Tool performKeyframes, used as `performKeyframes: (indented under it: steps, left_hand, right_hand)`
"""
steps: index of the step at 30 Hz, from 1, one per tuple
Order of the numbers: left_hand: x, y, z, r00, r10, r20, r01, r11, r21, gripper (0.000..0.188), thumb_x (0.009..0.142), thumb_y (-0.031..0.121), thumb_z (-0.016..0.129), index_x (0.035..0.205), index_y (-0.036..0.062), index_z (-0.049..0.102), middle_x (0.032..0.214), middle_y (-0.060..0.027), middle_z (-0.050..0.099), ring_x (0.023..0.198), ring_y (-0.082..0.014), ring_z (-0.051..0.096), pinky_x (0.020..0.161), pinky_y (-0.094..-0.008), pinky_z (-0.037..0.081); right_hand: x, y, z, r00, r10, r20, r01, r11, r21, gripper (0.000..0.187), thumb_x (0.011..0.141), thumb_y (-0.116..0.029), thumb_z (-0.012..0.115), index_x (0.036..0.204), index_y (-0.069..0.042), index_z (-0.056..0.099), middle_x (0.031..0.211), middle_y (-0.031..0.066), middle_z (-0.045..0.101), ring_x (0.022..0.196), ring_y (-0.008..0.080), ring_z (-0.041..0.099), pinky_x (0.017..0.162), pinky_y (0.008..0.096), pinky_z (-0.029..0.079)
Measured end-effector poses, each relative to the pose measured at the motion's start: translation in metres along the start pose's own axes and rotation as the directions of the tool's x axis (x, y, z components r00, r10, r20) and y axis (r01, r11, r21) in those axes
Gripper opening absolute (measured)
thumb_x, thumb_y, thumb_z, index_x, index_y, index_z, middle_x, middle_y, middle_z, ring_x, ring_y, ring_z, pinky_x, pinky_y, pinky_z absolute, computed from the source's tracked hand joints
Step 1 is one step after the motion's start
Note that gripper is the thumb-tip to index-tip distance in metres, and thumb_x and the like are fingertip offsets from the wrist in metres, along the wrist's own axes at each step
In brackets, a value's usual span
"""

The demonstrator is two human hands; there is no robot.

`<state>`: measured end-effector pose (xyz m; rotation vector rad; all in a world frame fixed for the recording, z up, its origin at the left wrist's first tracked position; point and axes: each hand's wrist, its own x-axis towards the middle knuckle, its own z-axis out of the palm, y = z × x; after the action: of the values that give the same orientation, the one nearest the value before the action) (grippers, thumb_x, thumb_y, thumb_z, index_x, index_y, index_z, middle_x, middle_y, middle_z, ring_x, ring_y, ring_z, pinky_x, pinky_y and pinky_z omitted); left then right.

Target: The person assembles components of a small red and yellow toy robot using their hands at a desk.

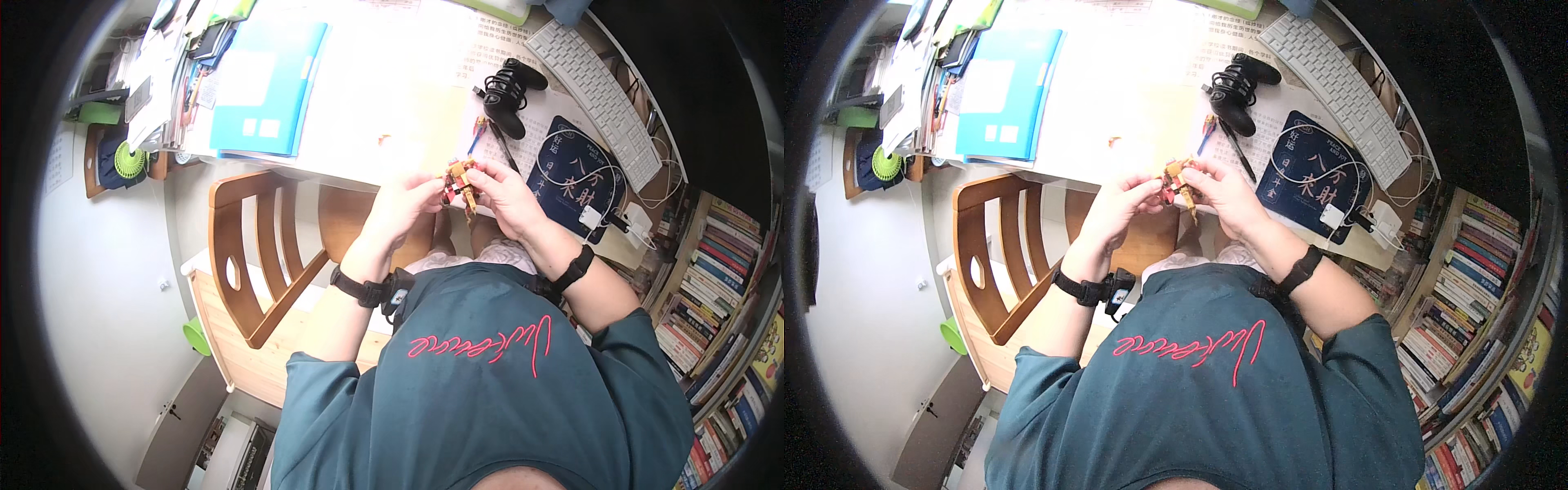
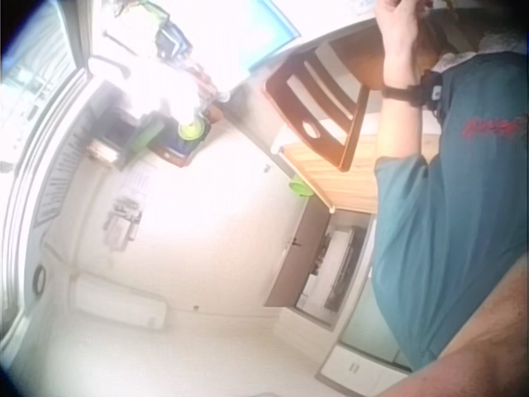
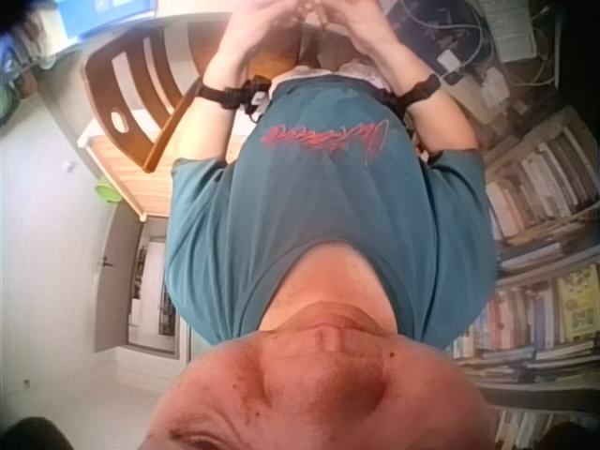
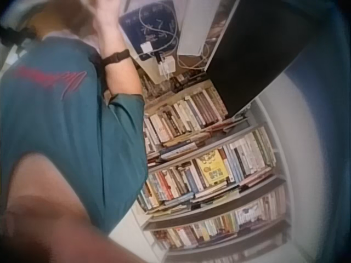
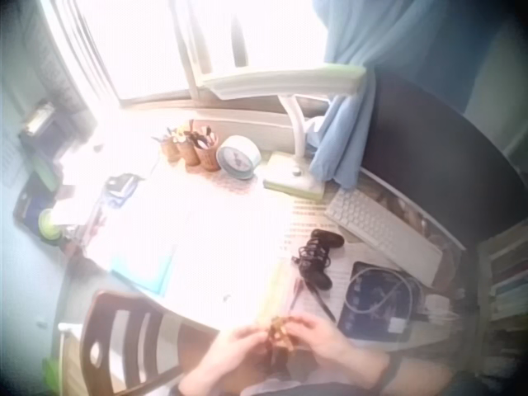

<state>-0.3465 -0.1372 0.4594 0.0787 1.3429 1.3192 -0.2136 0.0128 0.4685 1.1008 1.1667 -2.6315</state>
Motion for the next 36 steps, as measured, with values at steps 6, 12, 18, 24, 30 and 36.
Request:
performKeyframes:
  steps: [6,12,18,24,30,36]
  left_hand:
    - [-0.001,-0.003,0.001,1.0,-0.022,-0.007,0.022,0.999,-0.034,0.018,0.091,0.016,0.064,0.101,0.0016,0.067,0.085,-0.0038,0.068,0.075,-0.0078,0.062,0.068,-0.0218,0.052]
    - [-0.003,-0.001,0.003,0.995,-0.095,-0.017,0.092,0.984,-0.154,0.018,0.09,0.016,0.065,0.102,0.0028,0.066,0.087,-0.0029,0.068,0.075,-0.0078,0.063,0.069,-0.0221,0.055]
    - [-0.003,-0.003,-0.002,0.989,-0.146,0.024,0.148,0.961,-0.233,0.017,0.09,0.014,0.064,0.102,0.002,0.064,0.089,-0.0043,0.068,0.076,-0.0083,0.063,0.07,-0.0226,0.056]
    - [-0.005,-0.003,0.0,0.991,-0.137,0.011,0.137,0.977,-0.166,0.018,0.091,0.016,0.062,0.102,0.0022,0.063,0.09,-0.0046,0.067,0.077,-0.0085,0.063,0.069,-0.0219,0.056]
    - [-0.007,-0.001,0.01,0.991,-0.05,-0.12,0.039,0.995,-0.092,0.024,0.095,0.022,0.056,0.111,0.0033,0.056,0.092,-0.0044,0.067,0.071,-0.007,0.062,0.062,-0.0191,0.051]
    - [-0.007,-0.012,0.005,0.993,0.024,-0.117,-0.017,0.998,0.06,0.026,0.097,0.026,0.051,0.111,0.0043,0.054,0.093,-0.0058,0.067,0.066,-0.0065,0.059,0.056,-0.0185,0.046]
  right_hand:
    - [0.002,0.004,-0.002,1.0,-0.012,0.011,0.012,1.0,0.006,0.025,0.095,-0.022,0.058,0.112,-0.003,0.06,0.099,0.0059,0.067,0.088,0.0129,0.066,0.08,0.0268,0.054]
    - [0.003,0.004,-0.001,1.0,-0.02,-0.006,0.02,1.0,0.013,0.026,0.095,-0.022,0.059,0.113,-0.003,0.06,0.097,0.0048,0.066,0.085,0.0122,0.066,0.077,0.0264,0.054]
    - [0.006,0.01,-0.004,1.0,-0.013,-0.012,0.012,1.0,-0.029,0.027,0.094,-0.023,0.059,0.115,-0.005,0.06,0.098,0.0032,0.065,0.084,0.0098,0.063,0.075,0.0244,0.05]
    - [0.006,0.01,-0.004,1.0,-0.012,0.019,0.012,1.0,-0.029,0.027,0.094,-0.024,0.06,0.114,-0.006,0.061,0.097,0.0023,0.066,0.084,0.0089,0.062,0.076,0.0235,0.049]
    - [0.006,0.007,-0.001,1.0,0.021,-0.014,-0.02,0.999,0.048,0.026,0.095,-0.024,0.059,0.112,-0.005,0.061,0.095,0.0029,0.067,0.082,0.0096,0.063,0.075,0.0248,0.05]
    - [0.005,0.003,0.002,0.999,0.024,-0.04,-0.021,0.998,0.059,0.024,0.095,-0.023,0.059,0.109,-0.005,0.062,0.094,0.0039,0.067,0.081,0.0099,0.064,0.074,0.0258,0.051]
